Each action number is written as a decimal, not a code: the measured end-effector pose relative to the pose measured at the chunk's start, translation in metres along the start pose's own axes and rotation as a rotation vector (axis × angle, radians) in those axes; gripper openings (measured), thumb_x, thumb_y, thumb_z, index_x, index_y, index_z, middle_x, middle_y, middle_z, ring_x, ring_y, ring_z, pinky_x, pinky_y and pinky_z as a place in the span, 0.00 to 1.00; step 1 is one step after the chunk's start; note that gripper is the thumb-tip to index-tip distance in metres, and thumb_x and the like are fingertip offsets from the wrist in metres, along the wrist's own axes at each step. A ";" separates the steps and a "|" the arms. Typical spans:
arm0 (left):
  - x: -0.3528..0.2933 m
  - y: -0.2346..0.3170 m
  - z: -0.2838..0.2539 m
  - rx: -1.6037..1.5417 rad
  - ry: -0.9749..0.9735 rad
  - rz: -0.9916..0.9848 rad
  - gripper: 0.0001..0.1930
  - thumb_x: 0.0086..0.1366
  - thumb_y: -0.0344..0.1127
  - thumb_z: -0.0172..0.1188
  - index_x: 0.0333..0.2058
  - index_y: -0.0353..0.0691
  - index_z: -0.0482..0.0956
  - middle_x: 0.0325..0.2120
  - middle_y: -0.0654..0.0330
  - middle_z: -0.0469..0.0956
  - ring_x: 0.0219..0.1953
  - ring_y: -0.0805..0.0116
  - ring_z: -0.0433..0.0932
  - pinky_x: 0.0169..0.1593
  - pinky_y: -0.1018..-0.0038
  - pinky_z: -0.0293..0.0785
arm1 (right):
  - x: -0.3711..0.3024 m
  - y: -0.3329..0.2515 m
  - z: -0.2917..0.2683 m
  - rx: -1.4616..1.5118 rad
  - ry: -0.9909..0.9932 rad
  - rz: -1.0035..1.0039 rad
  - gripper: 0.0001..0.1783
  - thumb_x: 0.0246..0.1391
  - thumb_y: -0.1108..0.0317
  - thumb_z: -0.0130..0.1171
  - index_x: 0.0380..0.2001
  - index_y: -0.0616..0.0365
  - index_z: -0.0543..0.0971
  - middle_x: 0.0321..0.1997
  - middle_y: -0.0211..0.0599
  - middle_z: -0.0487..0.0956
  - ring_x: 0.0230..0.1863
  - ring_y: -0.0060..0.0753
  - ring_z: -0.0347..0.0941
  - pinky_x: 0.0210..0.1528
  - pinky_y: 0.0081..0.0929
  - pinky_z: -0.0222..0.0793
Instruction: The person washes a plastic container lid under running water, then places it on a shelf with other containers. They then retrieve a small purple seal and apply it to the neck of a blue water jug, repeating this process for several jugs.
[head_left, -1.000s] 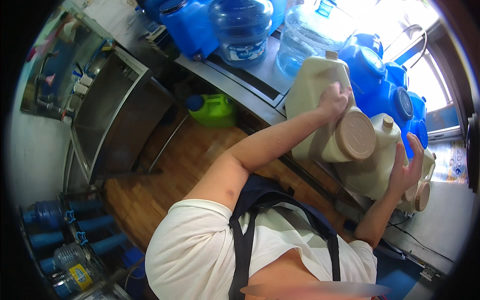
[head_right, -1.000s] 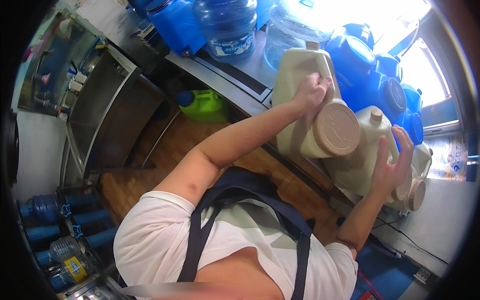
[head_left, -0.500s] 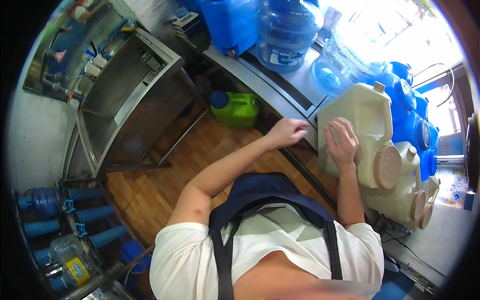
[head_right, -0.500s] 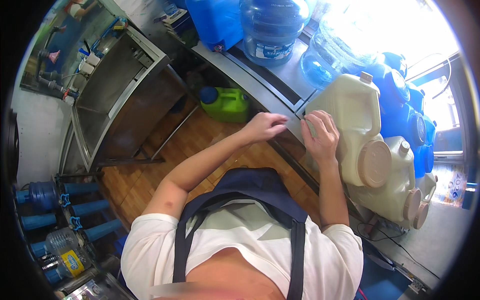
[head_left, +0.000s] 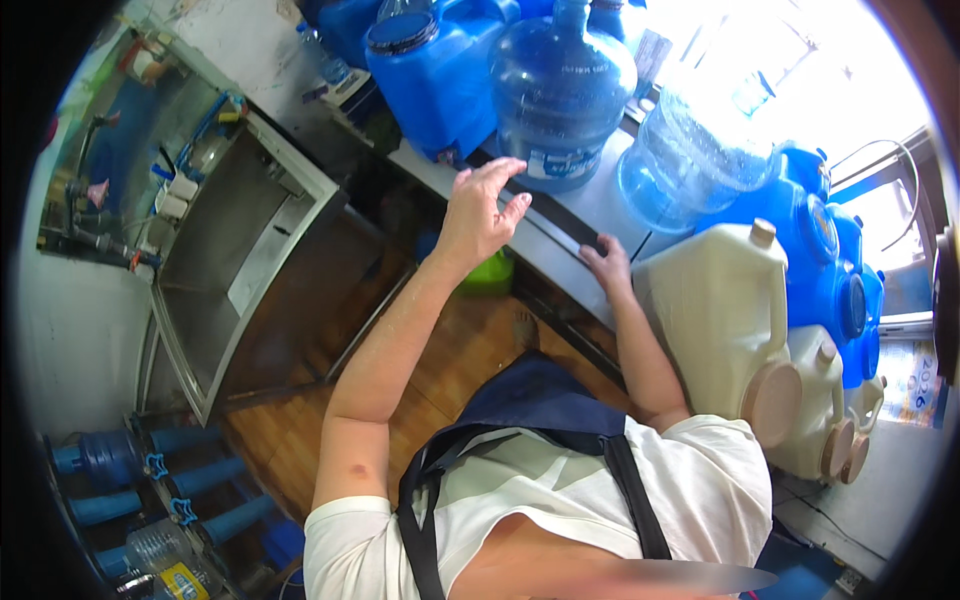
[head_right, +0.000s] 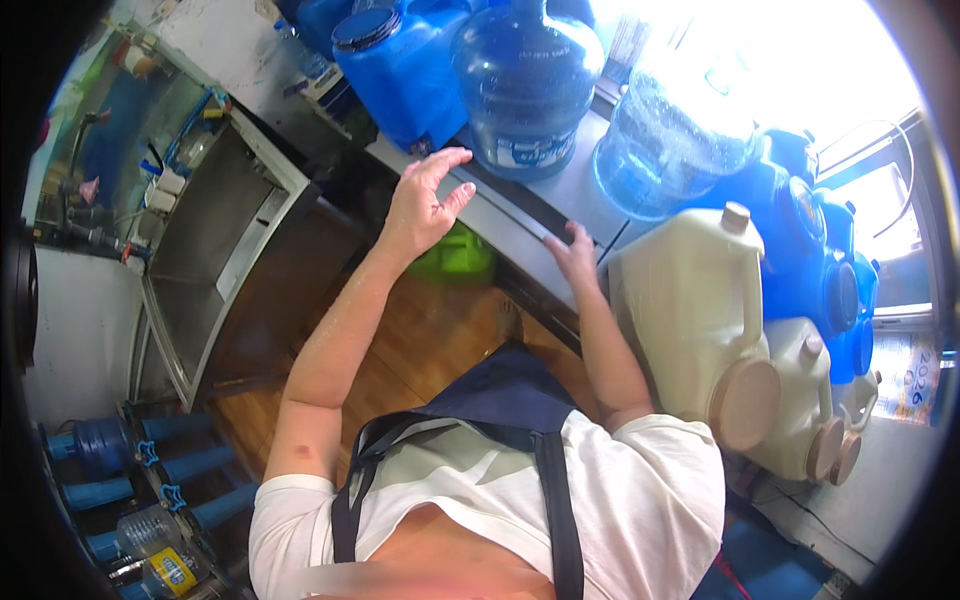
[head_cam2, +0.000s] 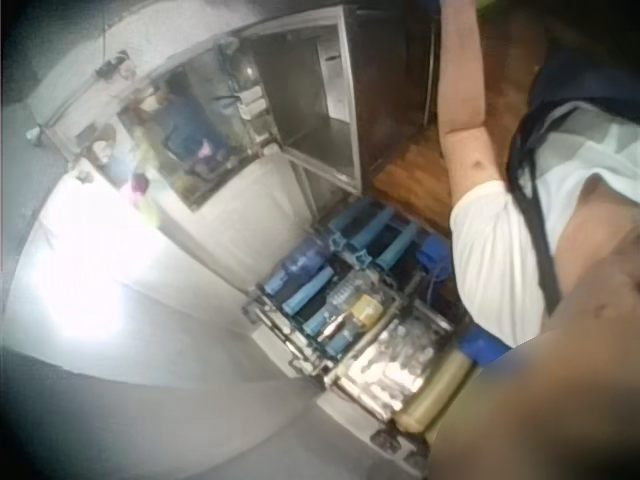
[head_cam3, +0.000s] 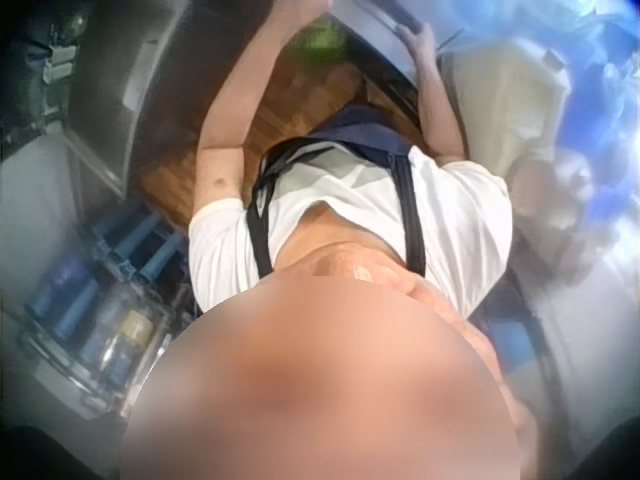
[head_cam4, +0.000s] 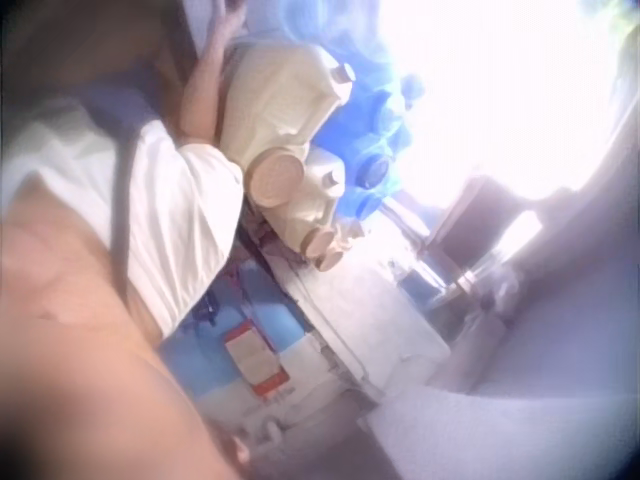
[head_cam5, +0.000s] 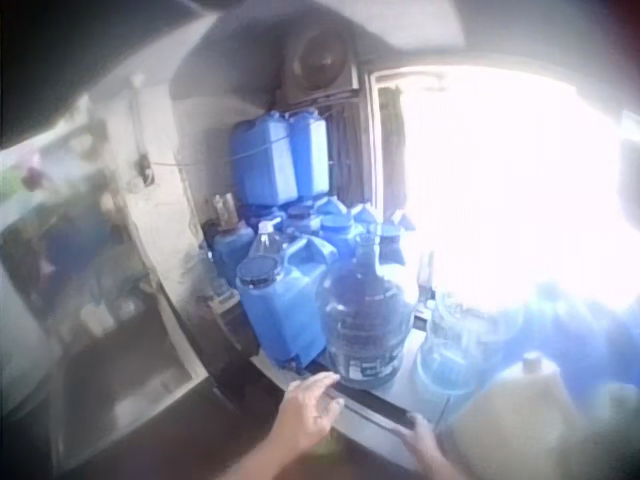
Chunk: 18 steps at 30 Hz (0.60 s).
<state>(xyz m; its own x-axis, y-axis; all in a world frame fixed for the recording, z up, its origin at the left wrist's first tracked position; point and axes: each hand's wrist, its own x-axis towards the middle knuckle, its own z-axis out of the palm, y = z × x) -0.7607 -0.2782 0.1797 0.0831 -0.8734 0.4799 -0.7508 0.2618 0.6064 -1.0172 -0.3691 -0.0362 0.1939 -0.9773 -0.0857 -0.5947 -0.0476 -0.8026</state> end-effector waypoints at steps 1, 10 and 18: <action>0.029 -0.003 0.001 -0.002 0.022 0.053 0.21 0.59 0.34 0.63 0.50 0.34 0.75 0.50 0.50 0.77 0.54 0.54 0.75 0.58 0.60 0.64 | 0.009 0.016 0.011 -0.100 -0.027 0.036 0.38 0.46 0.50 0.70 0.55 0.64 0.73 0.55 0.55 0.76 0.57 0.53 0.72 0.61 0.38 0.65; 0.278 -0.046 0.090 -0.091 0.094 -0.308 0.62 0.42 0.51 0.80 0.66 0.27 0.47 0.59 0.37 0.66 0.62 0.47 0.67 0.64 0.68 0.64 | -0.014 0.035 0.033 -0.711 -0.670 0.240 0.53 0.41 0.48 0.71 0.66 0.58 0.59 0.76 0.54 0.42 0.75 0.57 0.42 0.68 0.63 0.49; 0.306 -0.078 0.108 0.175 0.225 -0.258 0.38 0.42 0.48 0.78 0.46 0.36 0.67 0.25 0.55 0.81 0.30 0.55 0.82 0.41 0.64 0.78 | 0.062 0.012 0.022 -0.068 -0.273 0.439 0.35 0.53 0.50 0.62 0.59 0.61 0.71 0.60 0.52 0.72 0.60 0.43 0.70 0.63 0.31 0.62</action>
<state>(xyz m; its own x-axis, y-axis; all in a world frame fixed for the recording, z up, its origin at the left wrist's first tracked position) -0.7473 -0.6101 0.2107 0.4109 -0.7845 0.4644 -0.7852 -0.0457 0.6175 -0.9952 -0.4253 -0.0640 0.1057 -0.8191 -0.5638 -0.7132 0.3327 -0.6169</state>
